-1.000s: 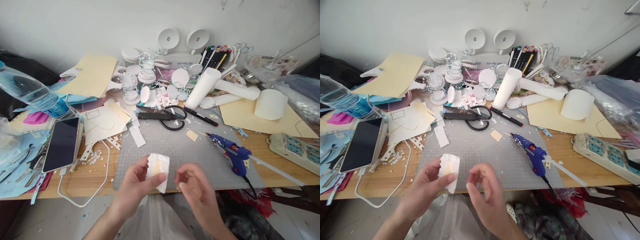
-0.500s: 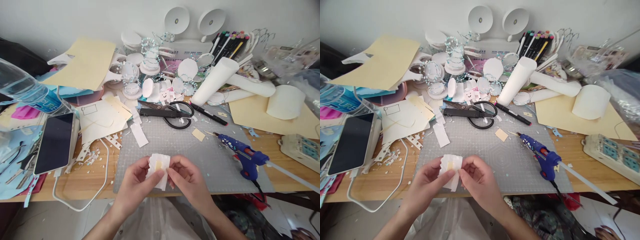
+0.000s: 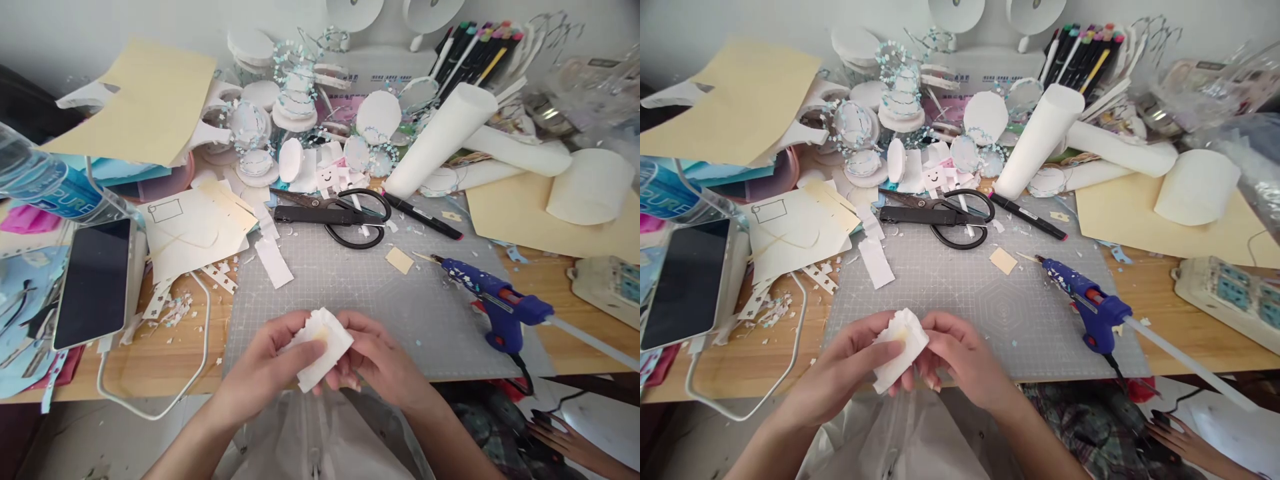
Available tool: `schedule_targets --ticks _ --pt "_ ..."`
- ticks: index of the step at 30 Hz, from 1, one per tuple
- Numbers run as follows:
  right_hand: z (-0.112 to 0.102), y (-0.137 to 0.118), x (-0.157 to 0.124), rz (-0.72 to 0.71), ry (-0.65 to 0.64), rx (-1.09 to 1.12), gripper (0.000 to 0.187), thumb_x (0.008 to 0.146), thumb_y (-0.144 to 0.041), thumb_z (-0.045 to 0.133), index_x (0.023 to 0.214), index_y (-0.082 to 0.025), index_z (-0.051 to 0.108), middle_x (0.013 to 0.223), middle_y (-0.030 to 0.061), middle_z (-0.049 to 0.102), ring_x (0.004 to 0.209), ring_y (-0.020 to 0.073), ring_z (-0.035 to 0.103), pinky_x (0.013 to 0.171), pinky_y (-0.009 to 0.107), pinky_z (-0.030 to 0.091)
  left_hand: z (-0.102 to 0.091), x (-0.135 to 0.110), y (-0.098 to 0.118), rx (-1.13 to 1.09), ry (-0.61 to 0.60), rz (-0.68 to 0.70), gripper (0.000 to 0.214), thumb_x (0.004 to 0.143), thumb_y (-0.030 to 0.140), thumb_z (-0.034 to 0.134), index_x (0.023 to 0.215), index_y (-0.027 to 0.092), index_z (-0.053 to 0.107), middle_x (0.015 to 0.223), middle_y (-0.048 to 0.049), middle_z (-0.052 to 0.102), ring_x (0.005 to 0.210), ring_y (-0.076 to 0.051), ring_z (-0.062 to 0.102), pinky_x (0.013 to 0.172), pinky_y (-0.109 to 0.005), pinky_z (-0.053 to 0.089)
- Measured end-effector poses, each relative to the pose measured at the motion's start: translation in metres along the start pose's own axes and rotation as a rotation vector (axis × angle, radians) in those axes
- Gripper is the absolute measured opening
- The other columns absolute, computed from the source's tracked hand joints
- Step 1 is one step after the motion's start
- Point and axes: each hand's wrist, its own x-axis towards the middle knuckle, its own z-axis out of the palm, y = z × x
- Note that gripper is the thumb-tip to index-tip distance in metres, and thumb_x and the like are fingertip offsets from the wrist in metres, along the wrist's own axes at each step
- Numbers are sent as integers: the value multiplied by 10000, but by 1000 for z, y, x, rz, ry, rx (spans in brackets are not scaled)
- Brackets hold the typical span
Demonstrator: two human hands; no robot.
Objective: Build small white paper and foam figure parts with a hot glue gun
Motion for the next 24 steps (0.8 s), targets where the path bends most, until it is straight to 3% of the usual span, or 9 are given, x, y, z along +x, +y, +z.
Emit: schedule_targets --ticks 4,10,17,24 --pt "-1 5 1 -21 -54 76 371 866 -529 543 739 -183 505 545 -44 502 423 64 402 413 197 299 0 0 2 53 1 -13 229 909 373 585 901 149 630 634 -4 643 537 -88 552 526 -183 439" --pt "-2 6 -1 -7 -38 -1 298 915 -343 498 665 -184 460 528 -52 456 445 59 366 445 197 271 -1 1 4 170 47 -74 232 845 388 649 853 156 633 586 34 578 507 -72 495 486 -173 369" --pt "-4 7 -1 -34 -90 89 289 894 -312 518 642 -170 524 531 -36 464 440 71 379 441 221 262 -4 1 7 133 18 -80 218 809 360 689 810 145 655 599 29 565 494 -54 461 473 -177 305" --pt "-5 10 -5 -56 -169 -26 239 880 -301 572 685 -163 578 573 -24 481 509 85 419 493 235 302 -2 0 8 92 -22 -113 239 768 366 731 784 142 651 623 9 589 508 -65 463 479 -182 314"
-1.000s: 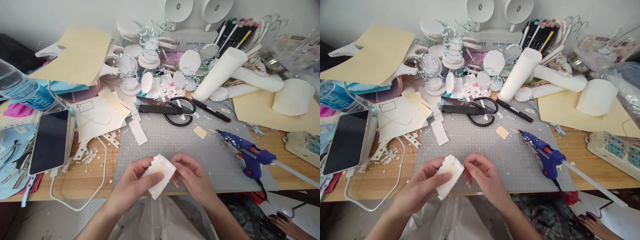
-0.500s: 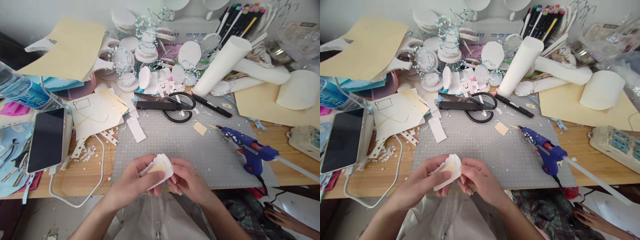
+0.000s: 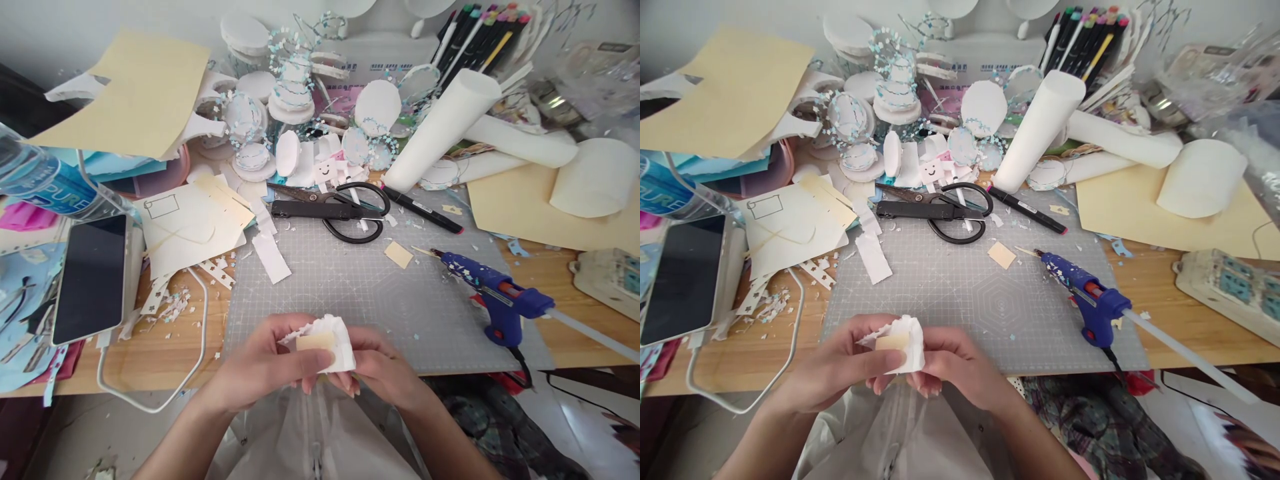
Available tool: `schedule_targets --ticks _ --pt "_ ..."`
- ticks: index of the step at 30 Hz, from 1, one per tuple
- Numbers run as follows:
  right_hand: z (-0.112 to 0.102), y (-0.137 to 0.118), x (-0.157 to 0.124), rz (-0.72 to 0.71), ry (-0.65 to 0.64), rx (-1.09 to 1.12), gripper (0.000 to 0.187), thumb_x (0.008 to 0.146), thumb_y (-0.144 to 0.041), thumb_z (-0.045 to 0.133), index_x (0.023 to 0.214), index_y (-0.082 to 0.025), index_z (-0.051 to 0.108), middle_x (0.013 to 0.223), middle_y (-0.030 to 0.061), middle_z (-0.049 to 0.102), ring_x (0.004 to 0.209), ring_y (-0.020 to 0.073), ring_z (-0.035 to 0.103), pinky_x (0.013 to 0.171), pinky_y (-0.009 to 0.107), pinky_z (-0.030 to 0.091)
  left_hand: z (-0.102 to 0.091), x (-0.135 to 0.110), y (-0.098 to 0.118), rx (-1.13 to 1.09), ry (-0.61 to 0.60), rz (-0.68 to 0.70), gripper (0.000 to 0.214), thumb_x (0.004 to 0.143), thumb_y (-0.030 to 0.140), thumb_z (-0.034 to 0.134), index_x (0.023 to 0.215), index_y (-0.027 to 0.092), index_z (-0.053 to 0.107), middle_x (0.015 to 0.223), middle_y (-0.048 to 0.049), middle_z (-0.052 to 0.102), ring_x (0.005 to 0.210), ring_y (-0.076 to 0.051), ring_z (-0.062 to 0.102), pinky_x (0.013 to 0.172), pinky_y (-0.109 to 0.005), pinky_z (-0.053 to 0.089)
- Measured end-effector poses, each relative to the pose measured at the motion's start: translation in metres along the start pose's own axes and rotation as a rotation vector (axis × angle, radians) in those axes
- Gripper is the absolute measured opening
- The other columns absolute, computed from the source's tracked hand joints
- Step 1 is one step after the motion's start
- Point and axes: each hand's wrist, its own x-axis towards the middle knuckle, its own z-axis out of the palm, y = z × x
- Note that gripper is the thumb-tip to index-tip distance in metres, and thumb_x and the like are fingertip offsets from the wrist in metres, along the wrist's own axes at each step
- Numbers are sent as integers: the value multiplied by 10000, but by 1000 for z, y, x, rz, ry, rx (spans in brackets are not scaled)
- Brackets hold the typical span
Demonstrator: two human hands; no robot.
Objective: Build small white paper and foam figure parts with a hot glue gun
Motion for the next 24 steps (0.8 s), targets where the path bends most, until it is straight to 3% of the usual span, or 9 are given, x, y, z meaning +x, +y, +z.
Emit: schedule_targets --ticks 7,24 --pt "0 1 -1 -17 -14 24 247 881 -342 586 712 -162 589 599 -24 474 523 82 389 504 236 310 -3 -3 2 54 -53 27 229 829 371 674 836 142 684 737 -45 670 584 -93 510 543 -207 382" --pt "2 -1 -1 19 31 68 236 832 -403 619 832 -168 638 623 -22 490 512 82 350 487 229 285 -2 -3 3 23 -22 45 199 813 351 703 789 155 687 646 4 622 566 -83 523 557 -185 409"
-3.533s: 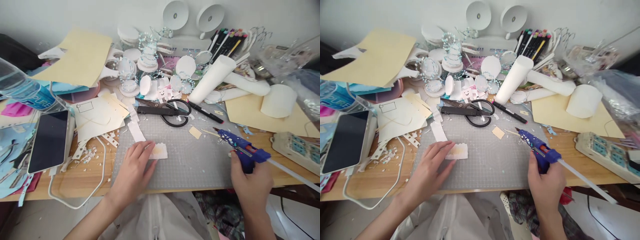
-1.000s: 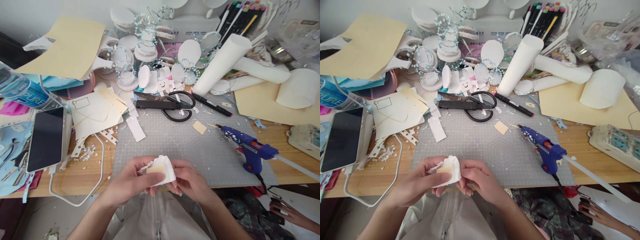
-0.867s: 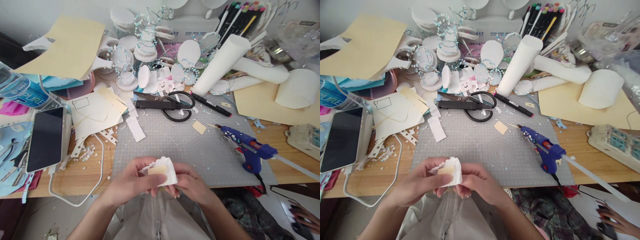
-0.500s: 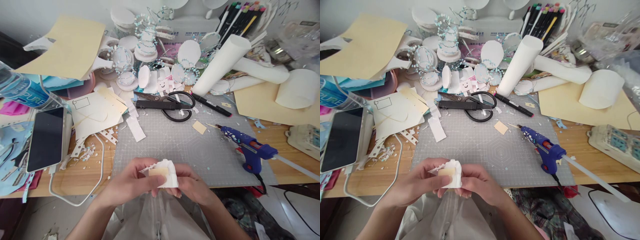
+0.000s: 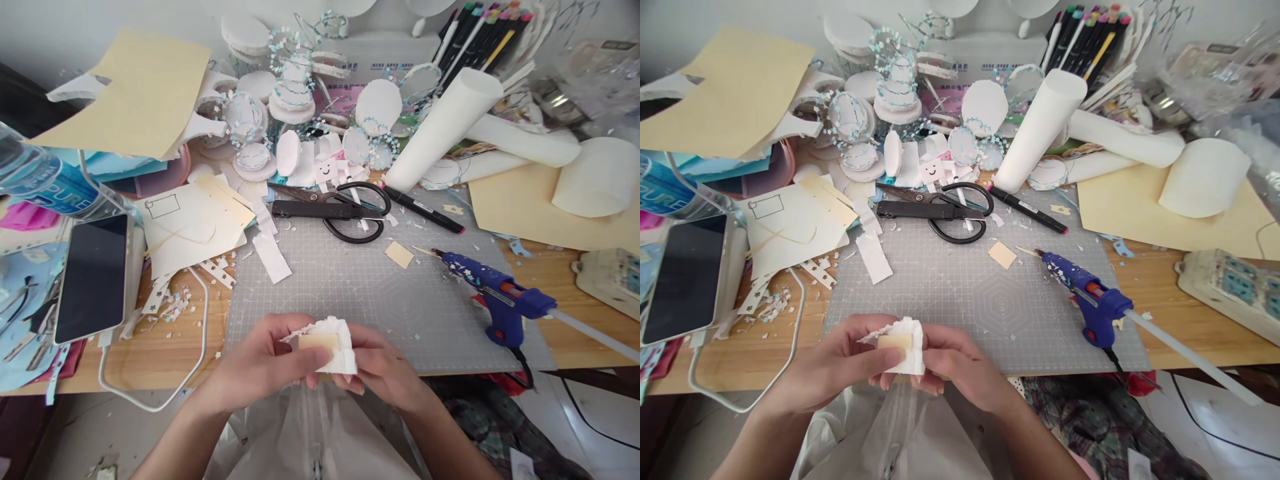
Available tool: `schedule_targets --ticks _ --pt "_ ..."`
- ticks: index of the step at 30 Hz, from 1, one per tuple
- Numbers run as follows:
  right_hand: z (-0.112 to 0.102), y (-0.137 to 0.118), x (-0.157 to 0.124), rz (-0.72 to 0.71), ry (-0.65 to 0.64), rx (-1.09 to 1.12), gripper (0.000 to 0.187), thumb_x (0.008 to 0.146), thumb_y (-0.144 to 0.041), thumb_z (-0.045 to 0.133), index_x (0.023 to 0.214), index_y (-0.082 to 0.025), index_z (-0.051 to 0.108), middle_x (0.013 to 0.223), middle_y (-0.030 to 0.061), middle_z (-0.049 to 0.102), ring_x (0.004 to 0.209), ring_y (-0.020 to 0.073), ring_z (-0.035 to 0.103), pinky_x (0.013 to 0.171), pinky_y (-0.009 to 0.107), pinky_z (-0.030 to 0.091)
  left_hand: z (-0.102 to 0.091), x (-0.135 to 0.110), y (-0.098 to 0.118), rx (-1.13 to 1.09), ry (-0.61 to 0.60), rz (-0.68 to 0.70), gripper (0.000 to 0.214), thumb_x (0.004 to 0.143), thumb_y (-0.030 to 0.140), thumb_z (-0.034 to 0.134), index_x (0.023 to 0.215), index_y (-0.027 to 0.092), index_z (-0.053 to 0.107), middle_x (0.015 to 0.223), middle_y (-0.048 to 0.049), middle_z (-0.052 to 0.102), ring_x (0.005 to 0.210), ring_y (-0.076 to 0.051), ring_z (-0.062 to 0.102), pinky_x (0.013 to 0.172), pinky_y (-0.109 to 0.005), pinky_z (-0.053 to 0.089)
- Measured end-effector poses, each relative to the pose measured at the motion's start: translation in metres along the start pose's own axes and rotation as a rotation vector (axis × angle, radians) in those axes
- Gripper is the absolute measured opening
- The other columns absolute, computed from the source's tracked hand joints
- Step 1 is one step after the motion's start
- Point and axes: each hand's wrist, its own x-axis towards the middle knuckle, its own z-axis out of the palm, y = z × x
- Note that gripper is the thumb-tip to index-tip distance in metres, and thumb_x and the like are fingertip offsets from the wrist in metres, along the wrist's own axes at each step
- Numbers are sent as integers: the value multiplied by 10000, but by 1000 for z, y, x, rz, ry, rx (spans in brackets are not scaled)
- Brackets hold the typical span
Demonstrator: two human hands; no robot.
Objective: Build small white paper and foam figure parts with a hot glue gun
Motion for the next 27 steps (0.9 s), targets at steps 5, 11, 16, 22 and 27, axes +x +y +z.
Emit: schedule_targets --ticks 5,11,16,22,27 --pt "4 1 -1 -68 54 -73 284 834 -458 605 881 -178 626 644 -28 451 534 84 305 495 229 265 2 1 -3 63 80 14 182 799 341 709 814 161 692 701 -6 635 596 -99 541 559 -196 433" --pt "5 8 -3 -134 202 -242 315 909 -418 519 693 -190 525 615 -33 402 529 87 311 495 235 291 1 3 -8 36 167 38 155 771 313 740 792 174 676 644 27 598 578 -93 513 558 -194 430" --pt "8 10 -3 -171 200 -268 310 931 -438 498 752 -190 544 633 -24 446 519 84 333 489 238 300 -1 5 -8 -63 241 159 180 772 334 748 825 169 699 667 12 629 590 -88 520 542 -174 418" --pt "6 10 -4 -169 162 -247 294 956 -393 473 802 -174 596 733 18 538 573 91 400 527 243 330 0 5 -15 -41 154 137 154 824 307 704 786 158 692 641 13 619 586 -80 512 563 -180 411" --pt "7 5 -5 -158 84 -196 258 924 -375 520 811 -173 633 727 11 537 589 97 416 557 250 360 0 6 -18 -138 180 80 225 776 344 743 704 147 663 579 21 589 536 -73 481 529 -183 381"
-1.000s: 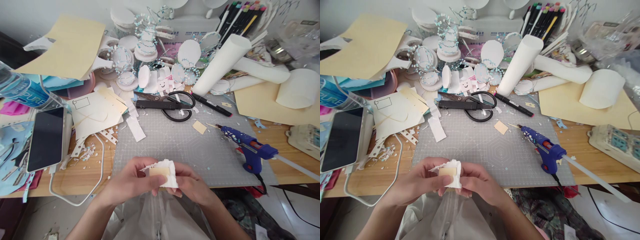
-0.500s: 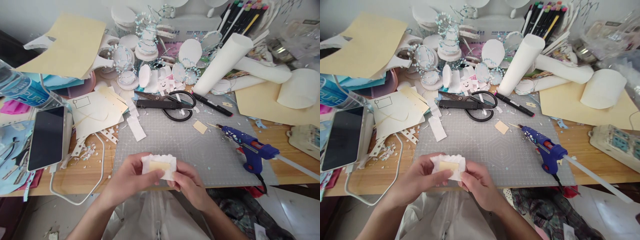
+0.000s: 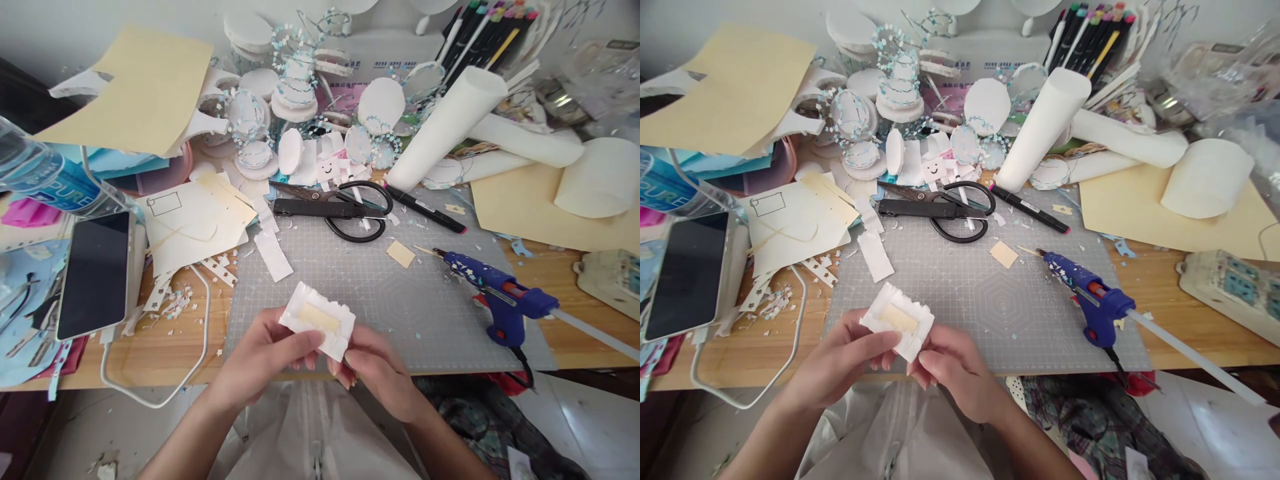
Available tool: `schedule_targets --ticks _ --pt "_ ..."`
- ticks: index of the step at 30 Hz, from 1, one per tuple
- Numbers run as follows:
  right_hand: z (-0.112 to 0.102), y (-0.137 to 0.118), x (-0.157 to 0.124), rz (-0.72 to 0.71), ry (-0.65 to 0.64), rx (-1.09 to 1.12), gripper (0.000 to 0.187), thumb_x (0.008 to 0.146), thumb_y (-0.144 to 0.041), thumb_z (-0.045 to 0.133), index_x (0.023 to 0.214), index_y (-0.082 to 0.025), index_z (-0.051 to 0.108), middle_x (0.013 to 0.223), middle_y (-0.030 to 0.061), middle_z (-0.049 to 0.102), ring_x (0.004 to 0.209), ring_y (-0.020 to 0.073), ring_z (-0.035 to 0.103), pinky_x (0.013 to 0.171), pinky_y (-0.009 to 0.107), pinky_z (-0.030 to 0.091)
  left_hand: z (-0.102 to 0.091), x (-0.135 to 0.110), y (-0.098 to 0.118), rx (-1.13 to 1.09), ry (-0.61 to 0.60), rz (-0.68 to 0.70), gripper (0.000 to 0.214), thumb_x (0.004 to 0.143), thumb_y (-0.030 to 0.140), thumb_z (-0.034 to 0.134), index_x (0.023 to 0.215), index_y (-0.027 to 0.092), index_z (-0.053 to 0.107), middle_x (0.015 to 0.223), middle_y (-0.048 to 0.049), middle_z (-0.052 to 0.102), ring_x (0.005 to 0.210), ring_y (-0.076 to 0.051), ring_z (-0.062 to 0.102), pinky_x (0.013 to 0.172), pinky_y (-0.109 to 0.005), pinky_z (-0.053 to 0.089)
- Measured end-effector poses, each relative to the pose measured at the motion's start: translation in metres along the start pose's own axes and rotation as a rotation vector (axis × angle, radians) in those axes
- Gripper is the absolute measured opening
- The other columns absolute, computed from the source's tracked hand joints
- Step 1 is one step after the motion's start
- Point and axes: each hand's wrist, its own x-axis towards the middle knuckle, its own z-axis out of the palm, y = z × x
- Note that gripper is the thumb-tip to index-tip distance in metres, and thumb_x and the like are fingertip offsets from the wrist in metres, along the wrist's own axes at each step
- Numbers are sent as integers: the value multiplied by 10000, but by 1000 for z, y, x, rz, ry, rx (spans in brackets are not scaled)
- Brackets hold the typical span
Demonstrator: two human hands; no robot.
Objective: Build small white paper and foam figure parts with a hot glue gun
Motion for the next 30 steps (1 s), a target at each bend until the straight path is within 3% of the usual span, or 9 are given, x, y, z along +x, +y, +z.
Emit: schedule_targets --ticks 7,14,20,25,30 --pt "1 -2 1 52 -17 -21 143 921 -316 562 910 -197 639 683 -24 497 572 77 395 543 223 351 4 2 0 -68 -82 -14 234 752 330 762 654 138 672 532 38 546 507 -61 463 514 -173 380" --pt "-2 2 0 15 -35 -10 144 923 -323 562 925 -199 635 674 -29 483 565 74 382 532 218 339 4 4 -2 -81 -75 -6 184 744 280 776 684 128 692 553 34 570 496 -45 467 495 -144 390" --pt "1 0 0 20 -33 18 127 914 -307 558 931 -210 639 658 -40 459 555 73 362 525 215 318 8 3 1 -94 -116 76 117 797 223 716 708 150 695 564 40 573 530 -64 529 546 -162 453" --pt "3 -3 3 18 12 0 186 863 -364 603 943 -203 651 672 -38 456 534 66 315 492 211 286 11 0 3 60 6 145 58 779 178 694 726 157 693 597 32 625 549 -76 543 562 -172 461" --pt "4 0 5 21 119 -50 182 908 -345 552 862 -184 625 619 -54 420 482 56 317 450 202 279 13 0 5 227 137 194 104 742 212 690 663 153 655 546 34 600 503 -84 509 529 -190 449"
